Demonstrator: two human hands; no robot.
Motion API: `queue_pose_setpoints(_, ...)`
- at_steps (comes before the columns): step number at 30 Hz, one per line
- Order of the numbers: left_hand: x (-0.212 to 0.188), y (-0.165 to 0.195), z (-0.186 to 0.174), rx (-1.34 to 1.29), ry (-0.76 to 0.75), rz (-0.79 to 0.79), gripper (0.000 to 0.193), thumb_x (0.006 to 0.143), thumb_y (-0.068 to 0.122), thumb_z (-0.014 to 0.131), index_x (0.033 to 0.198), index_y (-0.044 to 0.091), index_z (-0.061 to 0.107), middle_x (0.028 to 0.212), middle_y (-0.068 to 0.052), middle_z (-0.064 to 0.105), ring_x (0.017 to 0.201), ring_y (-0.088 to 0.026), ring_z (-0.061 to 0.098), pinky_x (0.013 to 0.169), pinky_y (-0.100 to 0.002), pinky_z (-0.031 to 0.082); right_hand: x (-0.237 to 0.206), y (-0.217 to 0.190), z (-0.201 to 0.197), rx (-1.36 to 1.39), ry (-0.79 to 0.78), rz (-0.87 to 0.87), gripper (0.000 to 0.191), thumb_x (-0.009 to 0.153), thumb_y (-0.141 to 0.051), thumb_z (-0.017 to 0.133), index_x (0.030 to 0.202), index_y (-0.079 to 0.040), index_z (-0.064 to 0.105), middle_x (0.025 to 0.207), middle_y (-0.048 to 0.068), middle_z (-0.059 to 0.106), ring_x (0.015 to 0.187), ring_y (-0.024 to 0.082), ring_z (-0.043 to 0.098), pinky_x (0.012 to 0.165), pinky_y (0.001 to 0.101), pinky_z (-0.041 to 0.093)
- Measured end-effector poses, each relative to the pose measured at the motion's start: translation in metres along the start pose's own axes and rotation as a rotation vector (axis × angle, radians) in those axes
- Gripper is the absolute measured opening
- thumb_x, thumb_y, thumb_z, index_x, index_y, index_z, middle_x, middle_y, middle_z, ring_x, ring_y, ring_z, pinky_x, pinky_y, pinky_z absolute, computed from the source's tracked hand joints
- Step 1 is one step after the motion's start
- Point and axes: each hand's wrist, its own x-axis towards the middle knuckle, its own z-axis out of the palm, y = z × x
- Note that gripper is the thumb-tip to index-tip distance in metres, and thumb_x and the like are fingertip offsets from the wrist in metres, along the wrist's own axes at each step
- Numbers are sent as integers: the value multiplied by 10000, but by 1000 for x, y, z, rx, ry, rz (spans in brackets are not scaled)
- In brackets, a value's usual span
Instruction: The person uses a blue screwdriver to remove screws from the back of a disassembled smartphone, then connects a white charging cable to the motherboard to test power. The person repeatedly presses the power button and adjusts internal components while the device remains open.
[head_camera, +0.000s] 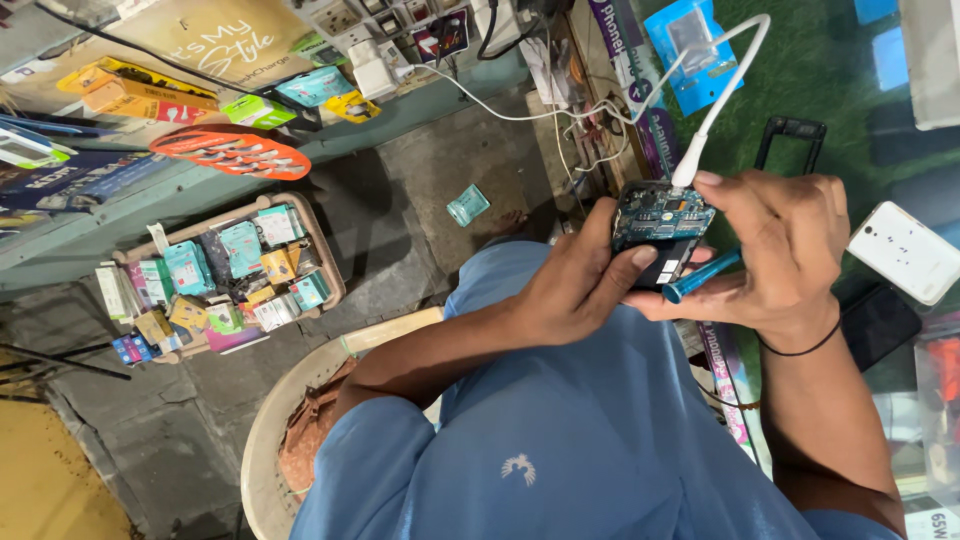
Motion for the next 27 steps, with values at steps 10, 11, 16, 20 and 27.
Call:
queue_pose_setpoints(10, 0, 2, -3, -12, -36, 13, 303, 1110, 172, 571, 1293, 8, 394, 972, -157, 666, 840, -285, 723, 714, -376, 525, 3, 1, 0, 29, 2, 6, 923, 684, -738, 840, 1119, 60, 679, 960, 158, 698, 779, 292, 599, 716, 428, 399)
queue_pose_setpoints(11, 0, 2, -3, -18, -33, 6, 296, 1114, 172, 571, 1289, 9, 396, 979, -154, 669, 860, -282, 733, 723, -370, 531, 3, 1, 0, 27, 2, 8, 919, 683, -734, 844, 1118, 59, 680, 963, 160, 699, 779, 294, 598, 718, 429, 401)
queue_pose_setpoints(16, -1, 3, -1, -60, -9, 27, 280, 1122, 177, 564, 1294, 10, 419, 1022, -138, 684, 909, -242, 736, 775, -355, 549, 3, 0, 1, 20, 4, 22, 905, 680, -723, 857, 1112, 52, 683, 956, 157, 692, 776, 296, 593, 719, 431, 404)
queue_pose_setpoints(20, 0, 4, 0, -50, 9, 10, 281, 1112, 178, 569, 1287, 9, 429, 1018, -132, 684, 889, -214, 722, 766, -354, 545, 3, -1, 1, 10, 12, 26, 907, 665, -718, 866, 1109, 52, 683, 954, 157, 687, 772, 302, 589, 717, 434, 409)
queue_pose_setpoints(27, -1, 2, 1, -71, 37, 15, 274, 1119, 161, 562, 1303, 4, 434, 1029, -131, 681, 894, -182, 694, 808, -348, 544, 3, -3, 3, 5, -6, 57, 934, 649, -733, 861, 1108, 60, 680, 947, 166, 676, 779, 312, 586, 715, 444, 417)
